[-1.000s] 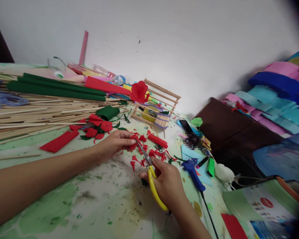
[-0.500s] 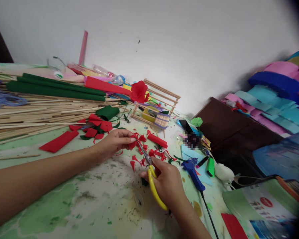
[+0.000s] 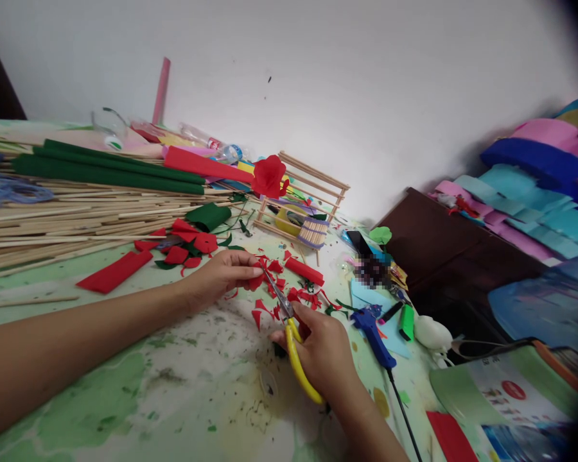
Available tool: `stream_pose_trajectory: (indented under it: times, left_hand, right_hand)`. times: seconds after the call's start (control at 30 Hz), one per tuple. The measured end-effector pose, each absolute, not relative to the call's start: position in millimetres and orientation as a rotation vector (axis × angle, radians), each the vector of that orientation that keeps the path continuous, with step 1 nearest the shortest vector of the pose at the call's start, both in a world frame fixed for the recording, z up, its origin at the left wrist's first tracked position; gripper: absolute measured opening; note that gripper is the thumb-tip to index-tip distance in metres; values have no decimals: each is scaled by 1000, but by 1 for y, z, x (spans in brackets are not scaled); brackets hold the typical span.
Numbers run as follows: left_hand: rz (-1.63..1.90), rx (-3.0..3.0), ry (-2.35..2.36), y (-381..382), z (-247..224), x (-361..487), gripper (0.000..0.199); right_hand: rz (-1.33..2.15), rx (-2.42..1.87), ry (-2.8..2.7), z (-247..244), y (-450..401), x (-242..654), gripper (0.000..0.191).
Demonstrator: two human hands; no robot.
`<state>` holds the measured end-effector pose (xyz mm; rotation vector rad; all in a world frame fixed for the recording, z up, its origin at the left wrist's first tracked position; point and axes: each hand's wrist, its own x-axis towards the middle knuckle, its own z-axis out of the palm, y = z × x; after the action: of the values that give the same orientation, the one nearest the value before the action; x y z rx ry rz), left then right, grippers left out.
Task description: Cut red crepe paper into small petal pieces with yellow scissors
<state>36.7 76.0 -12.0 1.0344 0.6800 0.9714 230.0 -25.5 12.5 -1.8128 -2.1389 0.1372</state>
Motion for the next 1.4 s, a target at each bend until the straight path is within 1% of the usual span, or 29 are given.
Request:
stream_pose_trajectory:
  times: [0.23, 0.43, 0.63, 0.87, 0.97, 1.07, 1.13, 1.23, 1.3, 1.4]
  left_hand:
    - [954, 1048, 659, 77, -15, 38, 12]
    - [1008, 889, 705, 75, -19, 42, 15]
    - [976, 827, 713, 67, -19, 44, 19]
    - [963, 776, 729, 59, -14, 49, 21]
    - [914, 812, 705, 56, -18, 50, 23]
    - [852, 913, 661, 52, -24, 52, 25]
    - [817, 1034, 633, 49, -27, 54, 20]
    - [752, 1211, 602, 45, -30, 58, 13]
    - [733, 1253, 587, 43, -31, 59, 12]
    - [752, 1258, 585, 42, -33, 61, 12]
  right_hand:
    - [158, -1828, -2129, 12, -25, 231, 22]
    - [158, -1856, -2024, 10, -21, 234, 17]
    - [186, -1839, -1960, 9, -19, 236, 12]
    - [271, -1674, -1942, 10, -22, 234, 15]
    - [265, -1679, -1935, 12, -24, 233, 17]
    - [269, -1680, -1946, 12, -25, 231, 11]
    - [327, -1651, -1923, 10, -25, 230, 9]
    - [527, -1546, -1813, 4, -23, 227, 14]
    - [643, -1456, -1739, 1, -21, 225, 15]
    - [703, -1400, -1701, -1, -19, 224, 15]
